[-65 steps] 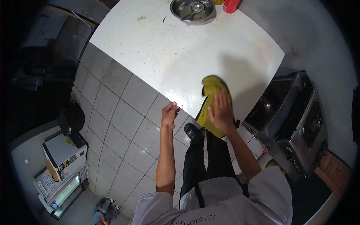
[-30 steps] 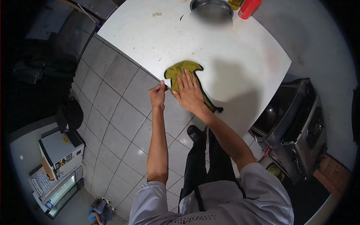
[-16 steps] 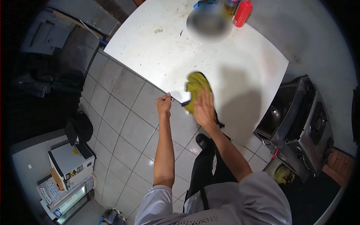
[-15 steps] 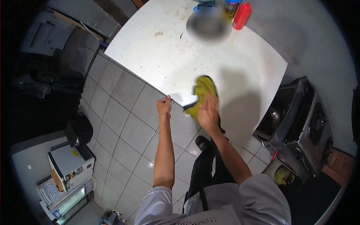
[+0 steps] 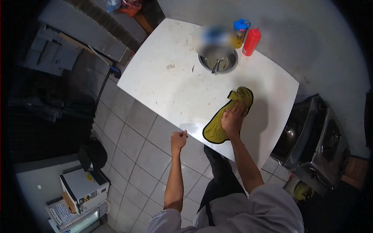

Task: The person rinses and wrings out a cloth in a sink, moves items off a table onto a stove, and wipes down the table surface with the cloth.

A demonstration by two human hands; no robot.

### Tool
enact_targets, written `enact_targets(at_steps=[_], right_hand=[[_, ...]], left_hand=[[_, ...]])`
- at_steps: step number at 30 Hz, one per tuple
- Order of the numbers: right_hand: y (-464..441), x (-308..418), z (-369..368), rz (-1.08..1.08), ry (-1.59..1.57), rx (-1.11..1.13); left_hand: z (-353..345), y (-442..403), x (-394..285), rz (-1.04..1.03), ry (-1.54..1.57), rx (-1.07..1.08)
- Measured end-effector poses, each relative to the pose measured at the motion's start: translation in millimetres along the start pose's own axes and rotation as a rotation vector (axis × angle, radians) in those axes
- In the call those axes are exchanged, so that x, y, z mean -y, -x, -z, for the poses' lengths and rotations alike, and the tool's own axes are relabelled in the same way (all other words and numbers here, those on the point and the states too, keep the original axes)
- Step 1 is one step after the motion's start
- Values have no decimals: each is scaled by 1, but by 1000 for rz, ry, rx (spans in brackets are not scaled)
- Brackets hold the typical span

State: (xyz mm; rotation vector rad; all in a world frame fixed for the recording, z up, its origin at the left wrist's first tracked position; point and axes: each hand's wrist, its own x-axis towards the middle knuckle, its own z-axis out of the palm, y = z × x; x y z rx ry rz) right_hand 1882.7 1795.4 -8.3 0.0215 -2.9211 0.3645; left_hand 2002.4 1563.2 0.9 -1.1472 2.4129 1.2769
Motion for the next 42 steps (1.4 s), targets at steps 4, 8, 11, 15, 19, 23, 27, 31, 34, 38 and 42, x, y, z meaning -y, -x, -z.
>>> enact_targets(at_steps=[4,8,11,15,19,23,27,31,34,38,42], right_hand=[[-38,11,-5,-3,-42,35],[-49,14,-6,-21,-55,104],[-61,22,0,-75,-83,136],[-72,27,-6,-130,-63,97],[-77,29,-8,-145,-86,61],[-80,30,-14,-170,-74,77],[-87,33,-14,-214,-108,108],[-88,31,-18,-240,-91,28],[-85,30,-19,-256,-102,9],[-82,26,1,-344,-435,-45],[-59,32,54,-352,-195,-300]], left_hand=[[21,-29,-59,-96,-233,-86],[15,-63,-157,-191,97,176],[-9,-107,-205,-147,477,363],[-37,-142,-230,-106,639,485],[-55,-156,-246,-120,660,537],[-63,-156,-253,-104,687,469],[-60,-163,-254,-136,631,475],[-55,-172,-245,-179,698,509],[-27,-178,-245,-142,632,549],[6,-184,-247,-196,582,610],[25,-172,-264,-275,472,779]])
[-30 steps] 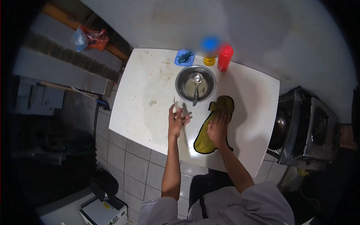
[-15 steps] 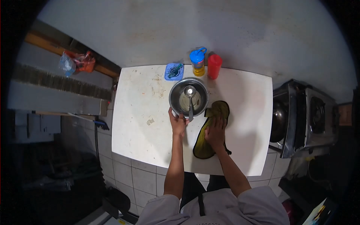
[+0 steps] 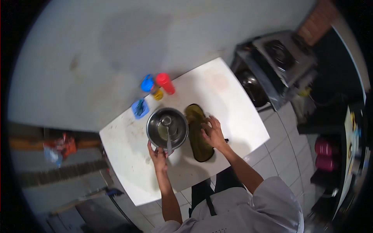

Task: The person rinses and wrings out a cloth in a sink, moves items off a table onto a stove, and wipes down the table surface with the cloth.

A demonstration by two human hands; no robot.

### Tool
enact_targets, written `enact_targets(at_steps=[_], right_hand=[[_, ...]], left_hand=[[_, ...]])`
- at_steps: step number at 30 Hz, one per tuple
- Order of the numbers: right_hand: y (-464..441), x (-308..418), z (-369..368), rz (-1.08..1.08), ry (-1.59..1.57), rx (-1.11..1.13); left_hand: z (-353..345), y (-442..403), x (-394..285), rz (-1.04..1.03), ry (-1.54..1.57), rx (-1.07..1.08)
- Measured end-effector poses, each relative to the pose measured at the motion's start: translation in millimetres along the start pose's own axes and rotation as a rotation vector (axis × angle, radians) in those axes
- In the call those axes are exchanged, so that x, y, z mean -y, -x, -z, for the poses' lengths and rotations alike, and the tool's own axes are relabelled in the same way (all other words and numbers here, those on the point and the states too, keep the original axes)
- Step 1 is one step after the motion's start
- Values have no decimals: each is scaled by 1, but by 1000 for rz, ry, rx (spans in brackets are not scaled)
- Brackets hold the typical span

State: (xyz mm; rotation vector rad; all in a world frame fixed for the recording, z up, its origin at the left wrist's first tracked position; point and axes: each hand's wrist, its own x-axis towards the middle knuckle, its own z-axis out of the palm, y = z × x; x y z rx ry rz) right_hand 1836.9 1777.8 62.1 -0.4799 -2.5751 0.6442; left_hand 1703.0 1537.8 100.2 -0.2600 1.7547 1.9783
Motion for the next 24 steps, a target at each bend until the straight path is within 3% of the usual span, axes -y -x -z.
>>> enact_targets(at_steps=[2,3,5,7,10,17,24], right_hand=[[14,-1,24,-312,-258,28],[20,-9,35,-335,-244,-3],[31,-28,55,-537,-871,137],[28,-23,98,-524,-880,98],[30,-42,146,-670,-1149,105],[42,-139,225,-769,-869,-38],[71,-239,252,-800,-713,-88]], left_hand=[[-18,8,-15,21,-29,150],[-31,10,-17,22,-41,189],[-61,18,-22,29,-157,296],[-99,29,-29,32,-195,401],[-155,41,-25,39,-174,605],[-307,81,2,45,-264,645],[-401,100,49,99,-332,659]])
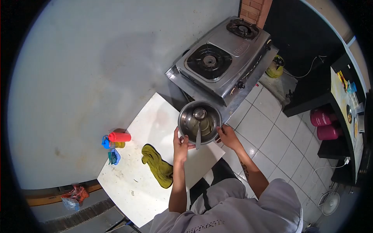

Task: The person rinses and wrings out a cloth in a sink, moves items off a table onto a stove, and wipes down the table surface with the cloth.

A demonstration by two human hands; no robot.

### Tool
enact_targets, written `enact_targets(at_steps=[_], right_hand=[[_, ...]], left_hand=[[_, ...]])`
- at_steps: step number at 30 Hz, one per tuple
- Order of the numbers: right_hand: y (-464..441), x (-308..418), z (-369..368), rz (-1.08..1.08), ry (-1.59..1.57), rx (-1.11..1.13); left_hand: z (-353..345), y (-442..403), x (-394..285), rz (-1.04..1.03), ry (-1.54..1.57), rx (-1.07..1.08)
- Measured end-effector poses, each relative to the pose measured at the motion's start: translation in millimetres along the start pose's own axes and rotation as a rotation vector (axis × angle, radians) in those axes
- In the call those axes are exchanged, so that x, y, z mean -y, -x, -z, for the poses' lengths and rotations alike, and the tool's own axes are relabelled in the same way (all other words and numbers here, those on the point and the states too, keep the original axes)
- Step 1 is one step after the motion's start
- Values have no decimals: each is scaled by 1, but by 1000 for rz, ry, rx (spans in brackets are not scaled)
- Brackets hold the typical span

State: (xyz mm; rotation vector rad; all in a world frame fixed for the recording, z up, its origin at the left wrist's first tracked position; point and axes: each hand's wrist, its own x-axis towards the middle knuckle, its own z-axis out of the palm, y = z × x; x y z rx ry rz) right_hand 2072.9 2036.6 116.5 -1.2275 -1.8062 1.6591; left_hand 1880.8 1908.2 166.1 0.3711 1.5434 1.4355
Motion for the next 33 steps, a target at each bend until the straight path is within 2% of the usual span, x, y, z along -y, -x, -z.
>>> enact_targets(at_steps=[2,4,5,8,11,14,16,18,19,21,24,26,33], right_hand=[[-6,-14,15,43,88,-27],[2,35,37,-141,-200,60],[1,34,42,-141,-204,57],[-7,22,65,-95,-247,21],[-14,17,82,-29,-152,-95],[-26,29,104,60,-150,-201],[-48,14,118,186,13,-324],[-69,27,132,187,62,-365],[-82,37,138,181,110,-408],[-120,51,143,121,-56,-393],[-187,64,145,180,-47,-392],[-201,111,135,38,-246,-305],[-272,114,112,-27,-274,-260]], left_hand=[[-17,-4,0,3,2,-13],[-31,-10,-4,-10,34,36],[-38,-13,-7,-10,30,39],[-66,-22,-19,-23,39,86],[-92,-32,-28,-20,-21,65],[-117,-42,-44,-41,-4,140],[-126,-52,-53,-46,-20,156],[-134,-57,-64,-93,-5,163],[-134,-59,-68,-98,0,159],[-129,-62,-77,-155,47,124],[-113,-56,-77,-181,34,105],[-100,-49,-73,-196,26,81],[-43,-22,-50,-109,38,-62]])
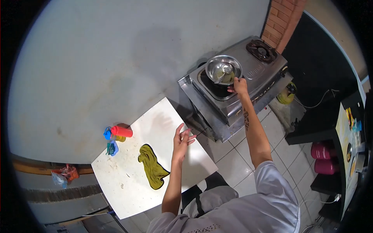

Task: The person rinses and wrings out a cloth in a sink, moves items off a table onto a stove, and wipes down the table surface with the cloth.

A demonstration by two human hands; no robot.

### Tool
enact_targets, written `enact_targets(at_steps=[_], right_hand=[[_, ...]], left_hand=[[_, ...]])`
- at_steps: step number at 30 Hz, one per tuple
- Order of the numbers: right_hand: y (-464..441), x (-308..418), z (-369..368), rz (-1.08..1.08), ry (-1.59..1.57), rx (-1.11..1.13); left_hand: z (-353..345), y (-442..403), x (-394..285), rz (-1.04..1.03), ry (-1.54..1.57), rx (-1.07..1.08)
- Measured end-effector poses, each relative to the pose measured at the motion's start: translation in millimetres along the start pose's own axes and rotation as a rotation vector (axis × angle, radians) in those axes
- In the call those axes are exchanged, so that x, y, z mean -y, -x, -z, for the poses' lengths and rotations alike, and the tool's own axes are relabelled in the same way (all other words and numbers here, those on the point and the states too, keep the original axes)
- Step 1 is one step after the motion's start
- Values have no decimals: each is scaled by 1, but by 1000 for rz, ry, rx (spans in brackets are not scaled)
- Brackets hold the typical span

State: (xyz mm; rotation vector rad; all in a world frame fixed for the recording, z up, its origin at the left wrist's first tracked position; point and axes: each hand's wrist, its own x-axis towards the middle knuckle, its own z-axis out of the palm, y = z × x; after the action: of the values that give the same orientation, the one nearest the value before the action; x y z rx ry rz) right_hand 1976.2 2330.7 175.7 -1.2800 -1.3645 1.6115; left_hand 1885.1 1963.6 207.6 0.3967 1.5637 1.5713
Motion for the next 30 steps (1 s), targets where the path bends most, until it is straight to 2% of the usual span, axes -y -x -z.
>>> enact_targets(at_steps=[8,12,14,16,18,20,21,22,24,25,26,28,29,30], right_hand=[[-13,-9,3,-105,-42,54],[23,12,13,-102,99,-100],[47,5,18,71,299,-150],[72,-20,10,340,470,-117],[132,-27,-29,448,535,45],[175,-72,-77,515,537,277],[203,-95,-103,723,652,345],[220,-138,-127,608,625,560],[295,-161,-177,304,449,786],[321,-185,-197,466,446,836],[342,-212,-214,626,439,883],[378,-222,-246,663,503,965],[387,-221,-261,550,523,1038],[391,-224,-279,551,522,1045]], left_hand=[[52,21,11,56,53,-194],[84,41,30,65,112,-249],[102,58,44,65,135,-311],[124,72,69,58,64,-377],[147,90,92,35,42,-481],[171,109,107,92,1,-607],[183,116,122,57,56,-692],[193,123,128,59,59,-713],[216,135,134,-82,-97,-798],[229,138,130,-128,-219,-814],[239,139,122,-124,-215,-835],[268,134,105,-120,-434,-877],[286,128,99,-153,-465,-895],[304,120,94,-189,-495,-909]])
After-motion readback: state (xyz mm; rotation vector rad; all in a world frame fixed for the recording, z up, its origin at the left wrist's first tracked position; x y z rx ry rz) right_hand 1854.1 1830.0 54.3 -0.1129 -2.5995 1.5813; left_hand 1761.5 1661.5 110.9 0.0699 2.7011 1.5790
